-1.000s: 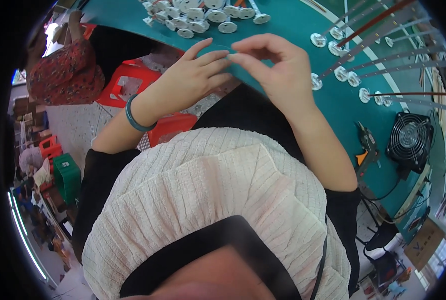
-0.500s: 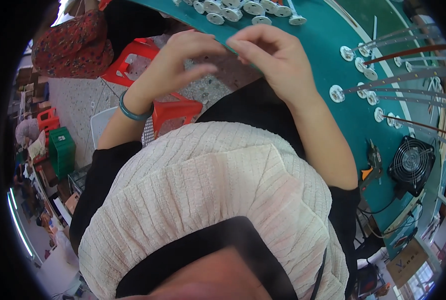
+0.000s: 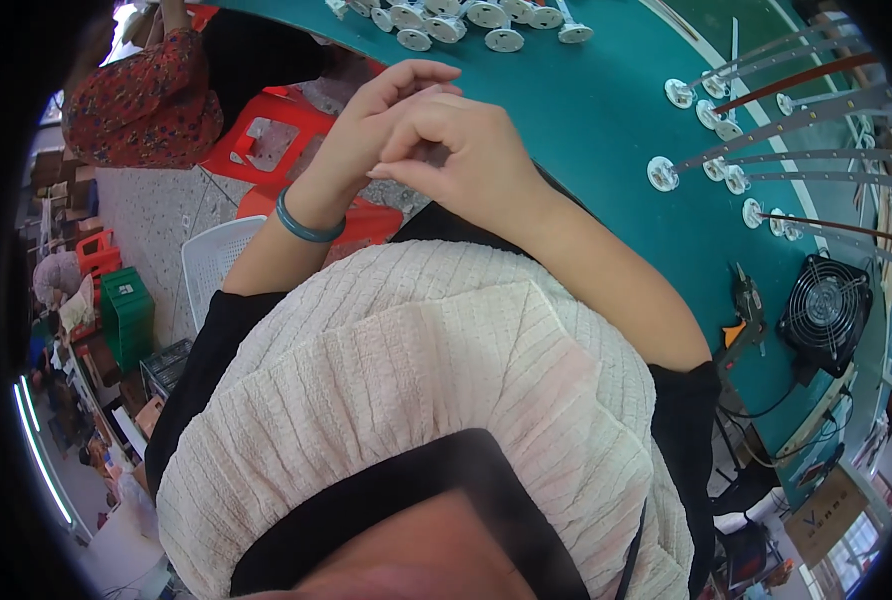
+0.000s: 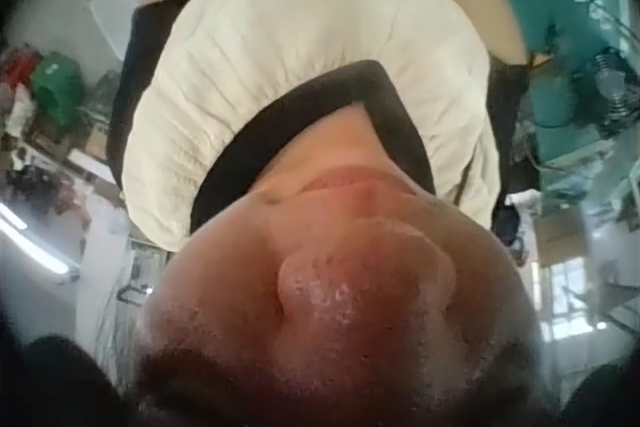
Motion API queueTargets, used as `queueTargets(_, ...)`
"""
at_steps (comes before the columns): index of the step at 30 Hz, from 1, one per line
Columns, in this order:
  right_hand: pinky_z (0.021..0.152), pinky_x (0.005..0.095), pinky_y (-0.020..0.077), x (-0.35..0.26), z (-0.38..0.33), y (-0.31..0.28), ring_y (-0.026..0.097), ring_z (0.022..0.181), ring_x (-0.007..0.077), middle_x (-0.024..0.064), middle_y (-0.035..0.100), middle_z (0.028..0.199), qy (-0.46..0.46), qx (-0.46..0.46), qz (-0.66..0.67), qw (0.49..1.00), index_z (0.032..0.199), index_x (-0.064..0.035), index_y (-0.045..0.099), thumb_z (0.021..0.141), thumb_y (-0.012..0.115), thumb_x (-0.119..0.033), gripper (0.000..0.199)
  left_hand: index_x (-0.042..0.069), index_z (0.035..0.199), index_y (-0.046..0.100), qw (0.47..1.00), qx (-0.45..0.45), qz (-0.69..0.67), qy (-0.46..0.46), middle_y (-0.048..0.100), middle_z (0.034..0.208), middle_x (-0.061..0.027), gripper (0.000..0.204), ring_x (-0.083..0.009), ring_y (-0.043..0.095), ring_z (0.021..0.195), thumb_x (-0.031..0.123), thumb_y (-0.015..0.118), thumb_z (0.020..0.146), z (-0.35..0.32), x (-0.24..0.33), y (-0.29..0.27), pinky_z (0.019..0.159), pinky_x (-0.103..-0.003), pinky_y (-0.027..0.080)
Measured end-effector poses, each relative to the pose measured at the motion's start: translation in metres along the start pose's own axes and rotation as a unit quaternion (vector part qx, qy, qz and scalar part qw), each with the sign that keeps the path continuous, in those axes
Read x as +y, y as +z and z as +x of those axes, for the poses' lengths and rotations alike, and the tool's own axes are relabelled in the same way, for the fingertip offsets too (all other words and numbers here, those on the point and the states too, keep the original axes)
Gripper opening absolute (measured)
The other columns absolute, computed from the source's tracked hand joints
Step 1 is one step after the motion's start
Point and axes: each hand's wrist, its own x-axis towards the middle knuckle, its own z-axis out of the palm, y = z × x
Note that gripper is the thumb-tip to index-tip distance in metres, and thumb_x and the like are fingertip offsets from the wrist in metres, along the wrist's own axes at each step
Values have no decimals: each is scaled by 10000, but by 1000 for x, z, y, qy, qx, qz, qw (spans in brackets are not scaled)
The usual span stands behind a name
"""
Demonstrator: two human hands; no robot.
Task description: Applying hot glue to circular bases to attach LED strips and wires on an assembly line.
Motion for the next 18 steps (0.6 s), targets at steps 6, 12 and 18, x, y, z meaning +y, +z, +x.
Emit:
queueTargets(6, 659, 306, 529, 14, 0, 6, 656, 768, 226, 49, 666, 880, -105, 8, -139, 985, 827, -75, 682, 779, 757, -64, 90, 11, 1276, 560, 997, -70, -28, 2, 649, 1137, -73, 359, -135, 623, 1018, 130, 571, 937, -2, -8, 3, 886, -267, 499)
queueTargets(12, 741, 407, 522, 30, -14, -5, 663, 885, 274, 76, 680, 933, 87, -232, -354, 902, 934, -118, 710, 867, 645, -217, 136, 9, 1167, 646, 964, 265, 8, 25, 693, 1046, -96, 290, -176, 648, 967, 185, 613, 939, 19, 31, -106, 883, -312, 482)
queueTargets(18, 822, 432, 513, 60, -49, -11, 665, 901, 290, 89, 682, 916, -97, -49, -347, 932, 1153, -146, 651, 876, 618, -201, 284, 7, 1104, 678, 936, 220, 171, 216, 692, 979, -81, 214, -150, 640, 897, 125, 661, 926, 68, 69, -29, 817, -243, 484)
